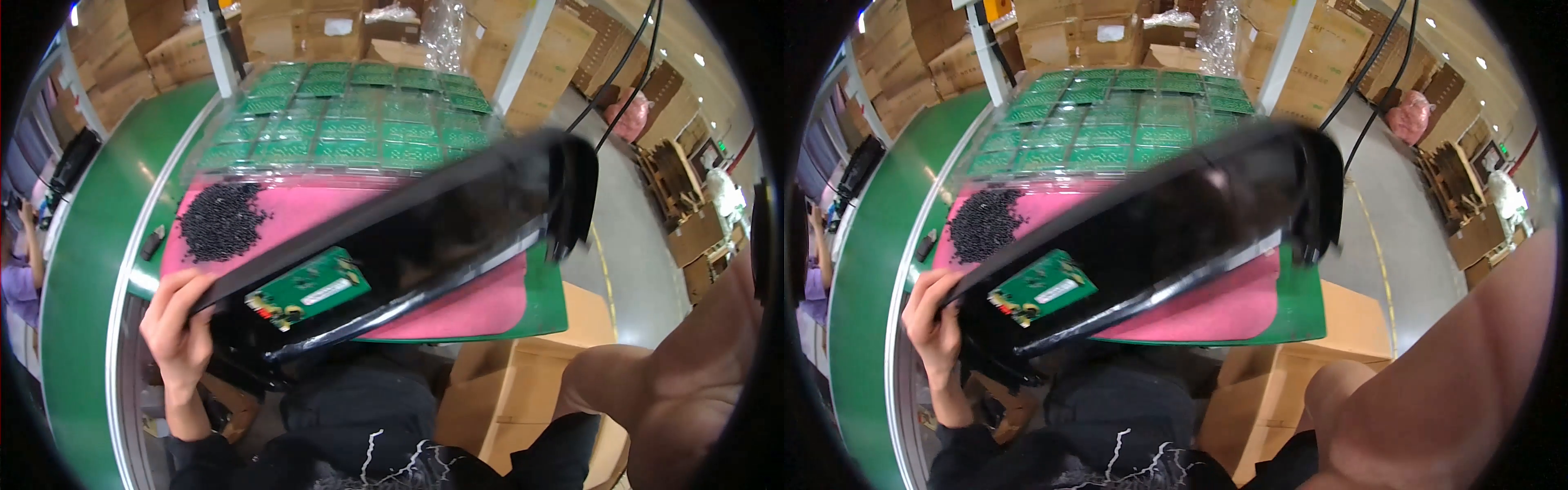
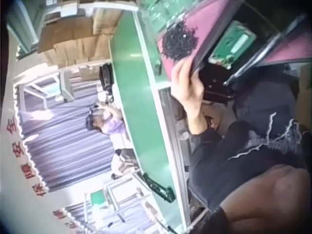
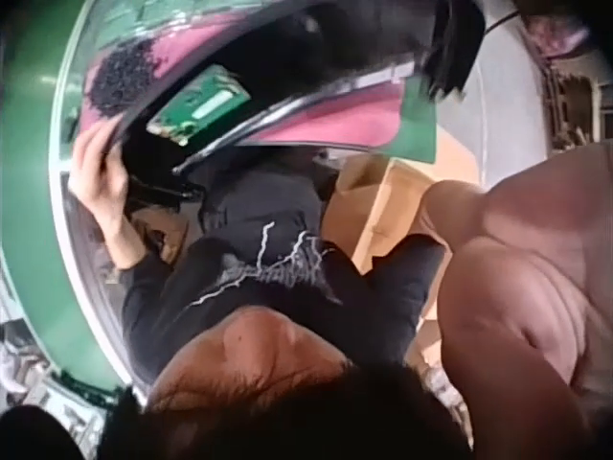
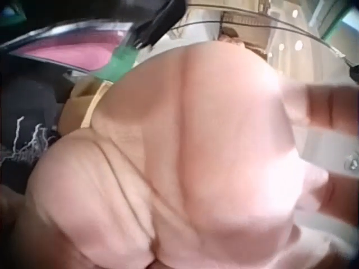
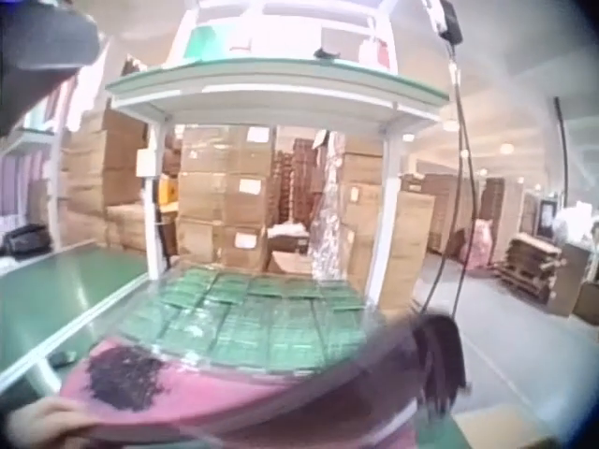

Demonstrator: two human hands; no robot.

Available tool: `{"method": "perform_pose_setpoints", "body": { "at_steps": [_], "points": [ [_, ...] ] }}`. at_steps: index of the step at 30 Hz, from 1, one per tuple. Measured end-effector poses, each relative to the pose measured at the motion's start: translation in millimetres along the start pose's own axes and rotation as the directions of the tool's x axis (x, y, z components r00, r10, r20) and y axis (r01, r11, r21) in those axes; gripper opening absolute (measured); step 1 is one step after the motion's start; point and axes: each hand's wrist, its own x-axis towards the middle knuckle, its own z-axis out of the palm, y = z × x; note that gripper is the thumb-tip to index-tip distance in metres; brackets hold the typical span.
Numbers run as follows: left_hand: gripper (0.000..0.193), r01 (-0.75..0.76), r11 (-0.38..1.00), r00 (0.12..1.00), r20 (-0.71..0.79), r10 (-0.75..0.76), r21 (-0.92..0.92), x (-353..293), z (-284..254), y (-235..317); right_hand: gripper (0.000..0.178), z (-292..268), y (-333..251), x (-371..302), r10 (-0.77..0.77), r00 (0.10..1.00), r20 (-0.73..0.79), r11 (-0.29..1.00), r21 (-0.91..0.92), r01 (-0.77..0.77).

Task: Assembling circuit boards into plastic housings and securing them with screws using an electric screwdriver.

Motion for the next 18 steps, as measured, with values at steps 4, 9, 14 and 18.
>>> {"method": "perform_pose_setpoints", "body": {
  "at_steps": [4,9,14,18],
  "points": [
    [0.018,0.484,0.875,0.733,-0.533,-0.424,-0.031,-59,-17,-47,0.028,35,9,47,-0.010,0.998,0.055,0.997,0.080,0.006],
    [0.027,0.248,0.594,0.400,-0.478,-0.782,-0.765,-95,-80,-55,0.017,70,-37,76,-0.130,0.972,0.196,0.986,0.130,0.106],
    [0.027,0.170,0.324,0.313,-0.261,-0.913,-0.930,-141,-173,-141,0.013,134,-95,106,-0.319,0.861,-0.396,0.941,-0.022,0.339],
    [0.027,0.082,0.215,0.408,-0.164,-0.898,-0.973,-170,-216,-256,0.013,117,-109,129,-0.279,0.886,-0.370,0.950,0.031,0.312]
  ]
}}
